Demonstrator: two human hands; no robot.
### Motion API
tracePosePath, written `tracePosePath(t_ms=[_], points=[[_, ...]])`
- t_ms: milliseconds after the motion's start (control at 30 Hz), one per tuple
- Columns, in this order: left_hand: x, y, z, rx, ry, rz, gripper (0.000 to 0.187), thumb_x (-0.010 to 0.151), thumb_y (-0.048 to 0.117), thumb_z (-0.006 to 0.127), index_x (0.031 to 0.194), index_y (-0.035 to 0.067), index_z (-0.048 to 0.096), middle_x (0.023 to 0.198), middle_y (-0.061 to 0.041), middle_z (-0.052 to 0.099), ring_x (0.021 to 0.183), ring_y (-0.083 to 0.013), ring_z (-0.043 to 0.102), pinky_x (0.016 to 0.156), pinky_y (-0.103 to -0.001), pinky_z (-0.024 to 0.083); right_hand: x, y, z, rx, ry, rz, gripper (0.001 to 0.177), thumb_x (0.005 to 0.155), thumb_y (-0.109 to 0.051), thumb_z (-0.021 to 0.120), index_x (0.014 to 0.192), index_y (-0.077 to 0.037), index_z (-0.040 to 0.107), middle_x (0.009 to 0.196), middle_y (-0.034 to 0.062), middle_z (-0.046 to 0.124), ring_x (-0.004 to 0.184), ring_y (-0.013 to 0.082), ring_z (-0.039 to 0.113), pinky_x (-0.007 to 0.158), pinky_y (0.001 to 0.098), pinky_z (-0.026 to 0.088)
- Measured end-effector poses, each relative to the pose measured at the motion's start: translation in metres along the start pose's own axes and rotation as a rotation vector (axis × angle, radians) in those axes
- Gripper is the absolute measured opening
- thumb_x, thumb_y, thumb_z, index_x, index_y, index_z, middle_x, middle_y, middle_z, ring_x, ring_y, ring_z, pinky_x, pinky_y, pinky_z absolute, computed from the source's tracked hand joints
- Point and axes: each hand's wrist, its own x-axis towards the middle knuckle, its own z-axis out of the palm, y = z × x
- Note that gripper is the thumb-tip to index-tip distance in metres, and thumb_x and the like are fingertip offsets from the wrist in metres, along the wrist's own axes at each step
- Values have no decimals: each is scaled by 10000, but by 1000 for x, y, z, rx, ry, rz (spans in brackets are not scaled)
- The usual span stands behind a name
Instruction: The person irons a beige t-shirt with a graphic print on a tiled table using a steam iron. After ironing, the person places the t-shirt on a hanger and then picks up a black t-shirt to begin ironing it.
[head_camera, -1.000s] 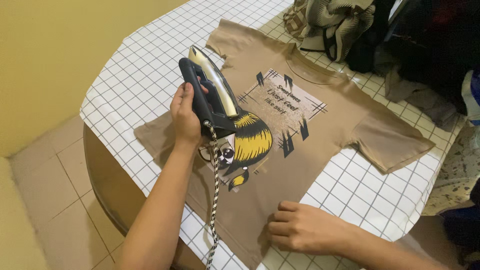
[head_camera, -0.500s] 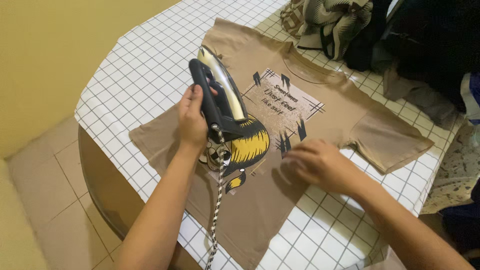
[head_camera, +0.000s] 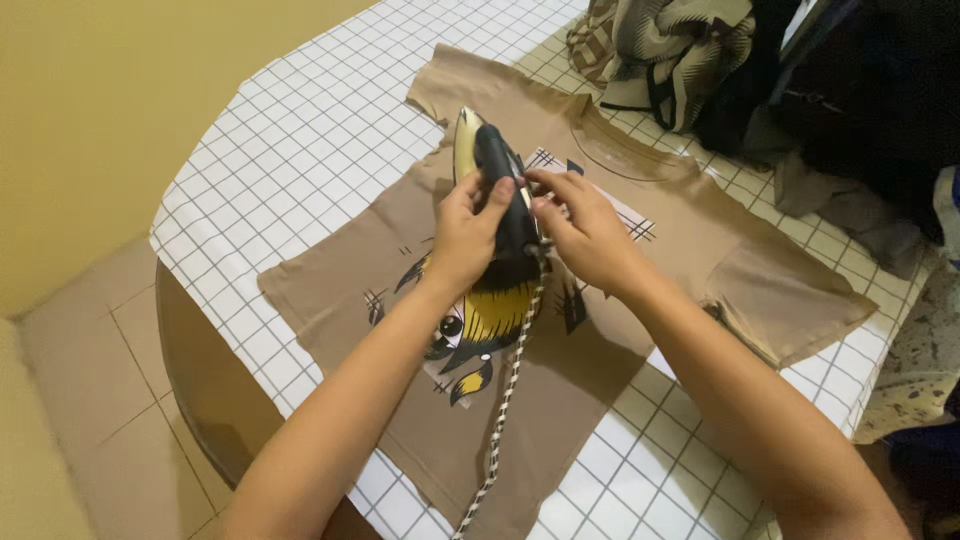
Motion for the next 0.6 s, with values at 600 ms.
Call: tracePosePath(t_ms=[600], points=[[23,-2,-19,940,-203,-7,677,1047,564,385,1502,79,507,1549,-156,536,1478,-315,509,1251,-378,359,86,26,-57,-365,-15,424,581,989,-254,633,1534,-141,468,1187,216,704,996,358,729,911,474,543]])
